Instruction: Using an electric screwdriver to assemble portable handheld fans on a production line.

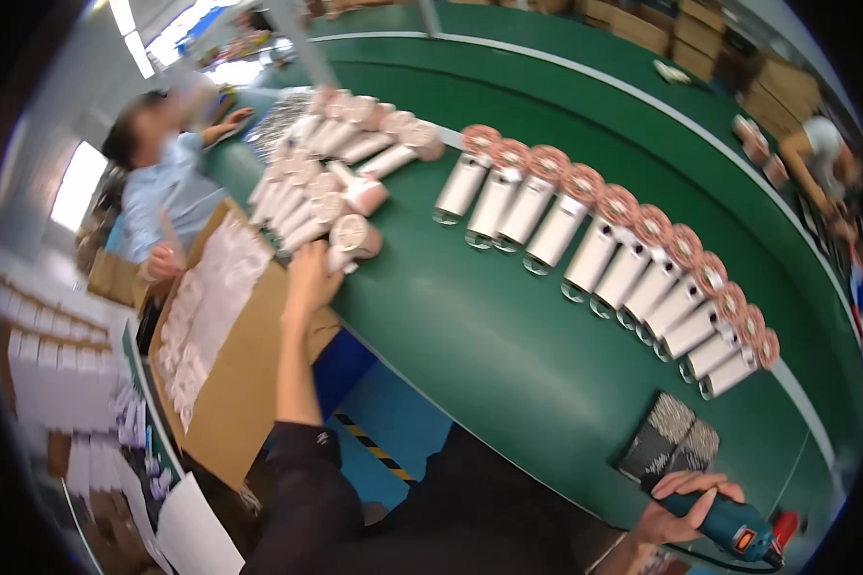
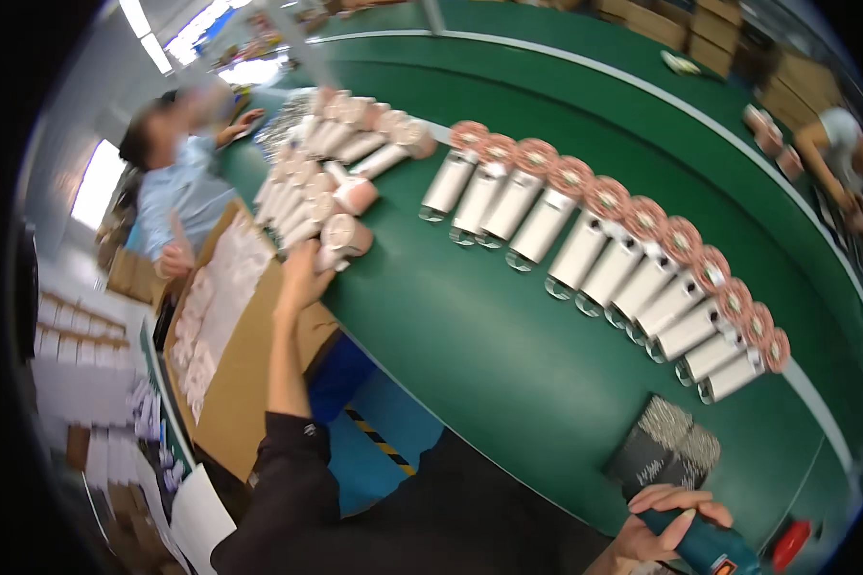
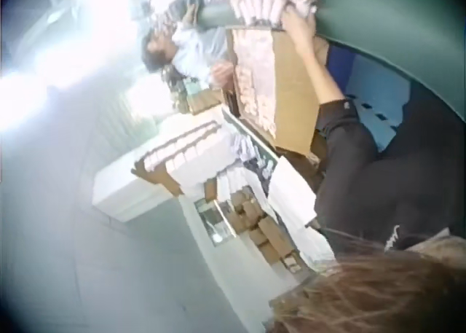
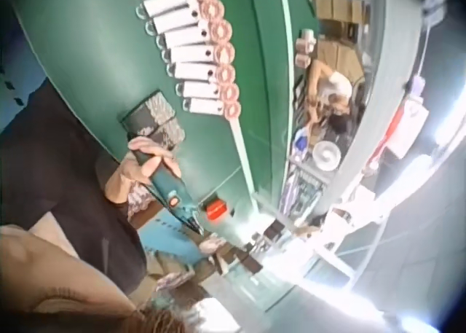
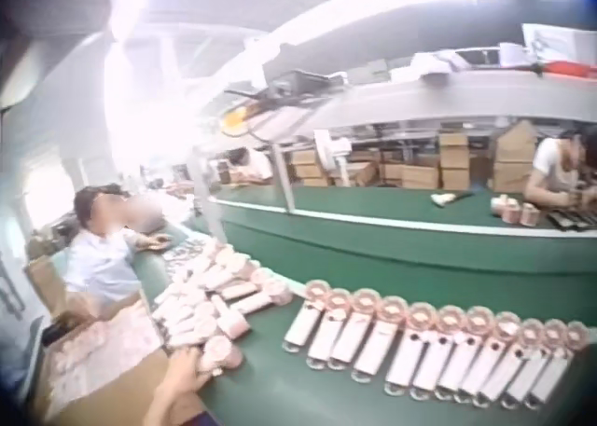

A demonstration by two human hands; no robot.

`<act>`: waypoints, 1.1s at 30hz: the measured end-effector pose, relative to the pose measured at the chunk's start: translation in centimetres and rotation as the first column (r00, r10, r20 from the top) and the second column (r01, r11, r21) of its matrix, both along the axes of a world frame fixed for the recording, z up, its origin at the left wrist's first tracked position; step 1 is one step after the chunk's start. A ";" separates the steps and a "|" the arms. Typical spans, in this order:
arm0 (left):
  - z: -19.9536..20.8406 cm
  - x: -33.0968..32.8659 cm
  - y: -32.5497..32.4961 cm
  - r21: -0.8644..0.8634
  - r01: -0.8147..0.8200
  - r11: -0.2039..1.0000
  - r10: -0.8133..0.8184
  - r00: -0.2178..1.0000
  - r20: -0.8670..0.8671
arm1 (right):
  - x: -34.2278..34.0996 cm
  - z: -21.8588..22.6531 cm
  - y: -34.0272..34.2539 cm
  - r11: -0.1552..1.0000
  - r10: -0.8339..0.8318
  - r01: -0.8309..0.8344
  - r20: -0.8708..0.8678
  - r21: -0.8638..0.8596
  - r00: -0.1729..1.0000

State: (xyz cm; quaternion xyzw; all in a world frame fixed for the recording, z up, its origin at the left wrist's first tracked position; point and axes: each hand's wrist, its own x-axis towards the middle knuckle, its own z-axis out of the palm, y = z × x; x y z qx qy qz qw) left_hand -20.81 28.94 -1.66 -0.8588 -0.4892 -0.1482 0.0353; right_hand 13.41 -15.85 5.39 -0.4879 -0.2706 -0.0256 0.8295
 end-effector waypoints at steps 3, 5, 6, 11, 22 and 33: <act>-0.6 1.7 -2.9 -0.292 0.101 0.951 -0.022 0.965 0.262 | 0.7 -0.1 -1.0 0.945 -0.324 0.324 -0.001 -0.056 0.946; 1.1 2.1 -5.5 -0.598 0.091 0.796 0.098 0.956 0.276 | 1.3 0.8 -0.7 0.931 -0.362 0.357 -0.054 -0.079 0.931; 1.2 2.7 -7.3 -0.648 0.140 0.749 0.146 0.919 0.367 | 1.5 0.9 -0.9 0.943 -0.332 0.325 -0.102 -0.077 0.938; 2.6 11.8 -16.4 -0.830 0.226 0.509 0.435 0.765 0.475 | 2.6 -0.2 -2.9 0.934 -0.337 0.335 0.003 -0.125 0.941; 1.4 21.7 -29.3 -0.839 0.542 -0.045 0.558 0.711 0.428 | 5.1 -1.9 -1.4 0.930 -0.302 0.307 0.056 -0.204 0.952; 0.8 25.4 -31.6 -0.670 0.681 -0.296 0.503 0.708 0.497 | 6.2 -2.5 -0.8 0.937 -0.271 0.266 0.007 -0.226 0.962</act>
